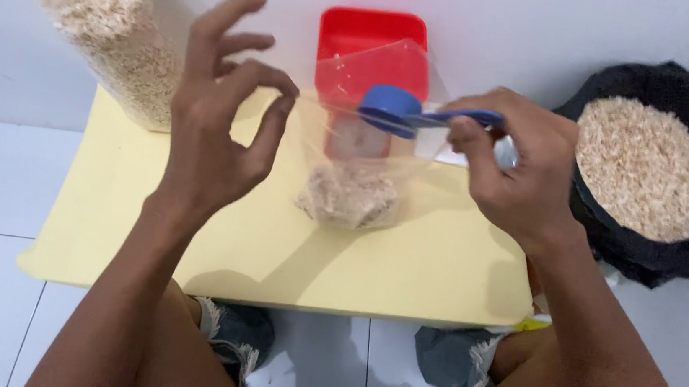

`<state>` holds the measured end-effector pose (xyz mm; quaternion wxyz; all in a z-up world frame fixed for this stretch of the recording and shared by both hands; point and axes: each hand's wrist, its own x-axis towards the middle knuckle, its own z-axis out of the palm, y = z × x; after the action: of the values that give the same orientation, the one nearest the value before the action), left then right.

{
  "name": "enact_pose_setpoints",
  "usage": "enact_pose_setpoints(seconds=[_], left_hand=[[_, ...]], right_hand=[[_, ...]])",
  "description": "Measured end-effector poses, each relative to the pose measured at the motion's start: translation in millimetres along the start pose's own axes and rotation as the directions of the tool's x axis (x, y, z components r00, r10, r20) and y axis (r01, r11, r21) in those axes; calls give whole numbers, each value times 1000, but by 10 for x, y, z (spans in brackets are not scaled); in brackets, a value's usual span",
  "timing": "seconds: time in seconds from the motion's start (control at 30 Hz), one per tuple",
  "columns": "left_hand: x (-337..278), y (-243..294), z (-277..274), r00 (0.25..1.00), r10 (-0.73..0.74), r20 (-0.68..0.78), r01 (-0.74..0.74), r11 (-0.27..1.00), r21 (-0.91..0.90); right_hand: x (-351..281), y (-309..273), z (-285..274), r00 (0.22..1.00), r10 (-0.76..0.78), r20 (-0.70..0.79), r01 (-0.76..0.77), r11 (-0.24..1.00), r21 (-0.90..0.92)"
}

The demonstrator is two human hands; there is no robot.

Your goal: The person scoops birdseed from a large bin using a blue measuring cup and pours it into a clear plastic bag on a small table.

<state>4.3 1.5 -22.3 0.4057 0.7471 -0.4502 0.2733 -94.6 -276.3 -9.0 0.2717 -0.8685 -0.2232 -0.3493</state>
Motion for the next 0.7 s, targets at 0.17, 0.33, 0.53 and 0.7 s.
enact_pose_setpoints(seconds=[0.17,0.33,0.53,0.7], left_hand=[[-42,-36,123,992,-45,119,43,999,19],[-75,2,156,993,-57,103,56,998,11],[-31,19,224,996,-43,76,36,995,95],[-17,56,298,980,-189,58,174,964,202]], right_hand=[[5,74,26,995,-18,98,18,1000,-4],[12,52,-135,998,26,-52,-23,998,58],[-38,164,-203,984,164,-74,-145,965,218],[-13,91,-167,999,-32,38,26,989,147]])
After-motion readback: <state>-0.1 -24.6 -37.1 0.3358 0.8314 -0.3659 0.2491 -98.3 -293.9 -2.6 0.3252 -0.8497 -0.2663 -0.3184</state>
